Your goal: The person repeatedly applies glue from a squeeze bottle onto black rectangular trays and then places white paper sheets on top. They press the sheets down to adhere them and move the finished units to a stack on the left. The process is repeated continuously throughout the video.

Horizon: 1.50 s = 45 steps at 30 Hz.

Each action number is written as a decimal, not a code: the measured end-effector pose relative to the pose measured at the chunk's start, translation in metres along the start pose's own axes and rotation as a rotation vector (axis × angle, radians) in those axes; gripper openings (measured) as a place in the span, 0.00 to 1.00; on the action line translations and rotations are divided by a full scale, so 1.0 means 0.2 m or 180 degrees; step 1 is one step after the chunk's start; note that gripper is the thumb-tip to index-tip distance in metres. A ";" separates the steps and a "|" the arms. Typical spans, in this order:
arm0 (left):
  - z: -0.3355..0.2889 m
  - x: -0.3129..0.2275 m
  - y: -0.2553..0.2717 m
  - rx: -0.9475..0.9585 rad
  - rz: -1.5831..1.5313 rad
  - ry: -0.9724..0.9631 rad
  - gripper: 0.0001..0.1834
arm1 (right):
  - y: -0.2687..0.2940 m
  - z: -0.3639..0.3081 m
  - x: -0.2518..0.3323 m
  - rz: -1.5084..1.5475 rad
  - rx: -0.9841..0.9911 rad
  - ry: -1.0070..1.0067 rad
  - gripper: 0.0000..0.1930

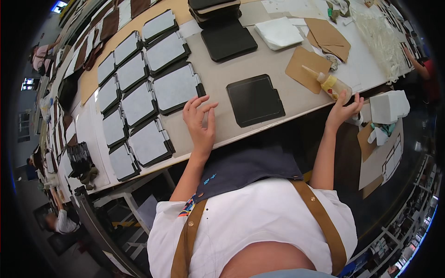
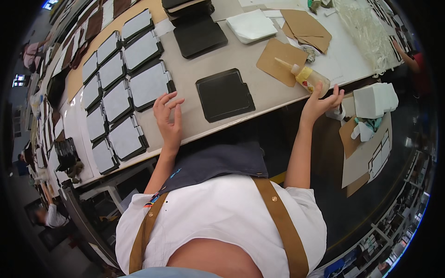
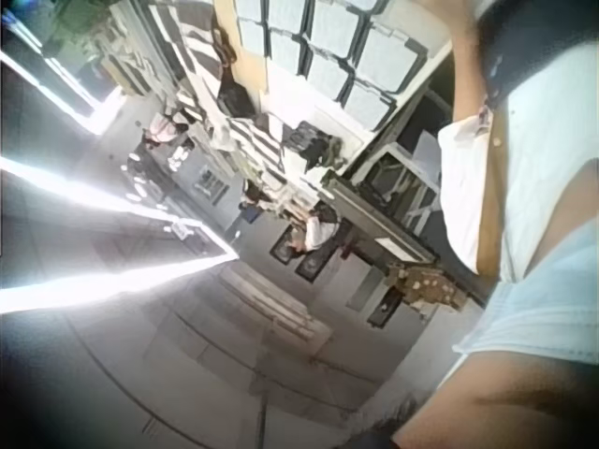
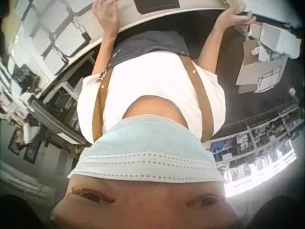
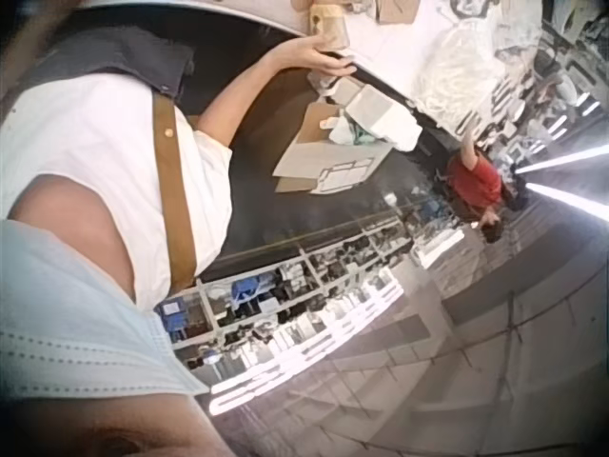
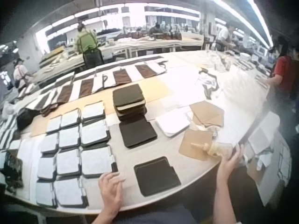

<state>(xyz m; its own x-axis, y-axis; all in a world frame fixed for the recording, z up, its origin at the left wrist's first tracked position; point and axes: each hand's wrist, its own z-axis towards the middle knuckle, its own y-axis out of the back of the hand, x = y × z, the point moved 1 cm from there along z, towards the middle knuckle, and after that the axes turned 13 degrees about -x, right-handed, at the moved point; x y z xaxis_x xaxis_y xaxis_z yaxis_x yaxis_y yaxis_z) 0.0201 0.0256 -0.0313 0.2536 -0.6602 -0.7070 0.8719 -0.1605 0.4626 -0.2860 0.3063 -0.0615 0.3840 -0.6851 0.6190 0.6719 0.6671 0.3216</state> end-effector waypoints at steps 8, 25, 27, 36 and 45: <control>0.00 0.01 0.00 -0.0046 -0.0056 -0.0106 0.08 | -0.45 0.01 0.74 0.1544 0.1580 0.1018 0.12; 0.05 -0.12 -0.07 0.0131 -0.0245 -0.0274 0.09 | -0.84 -0.02 0.75 0.0523 0.2003 0.2008 0.11; 0.05 -0.12 -0.04 0.0124 -0.0195 -0.0271 0.08 | -0.89 0.02 0.73 0.0663 0.2553 0.1250 0.11; 0.07 -0.12 -0.03 0.0061 -0.0512 -0.0174 0.09 | -1.04 0.50 0.33 0.2485 0.1708 -0.2896 0.12; 0.23 -0.36 -0.21 0.1173 -0.3128 0.1509 0.24 | -0.13 0.29 1.13 0.2855 0.2021 0.0751 0.04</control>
<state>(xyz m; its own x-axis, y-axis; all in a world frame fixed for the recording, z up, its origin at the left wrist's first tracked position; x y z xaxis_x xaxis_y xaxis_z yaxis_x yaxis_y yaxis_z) -0.0537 0.0464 0.0249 -0.2676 0.1986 -0.9428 0.6248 -0.7092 -0.3267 -0.2526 0.1518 0.1106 0.7220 0.1243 0.6806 -0.3262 0.9287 0.1764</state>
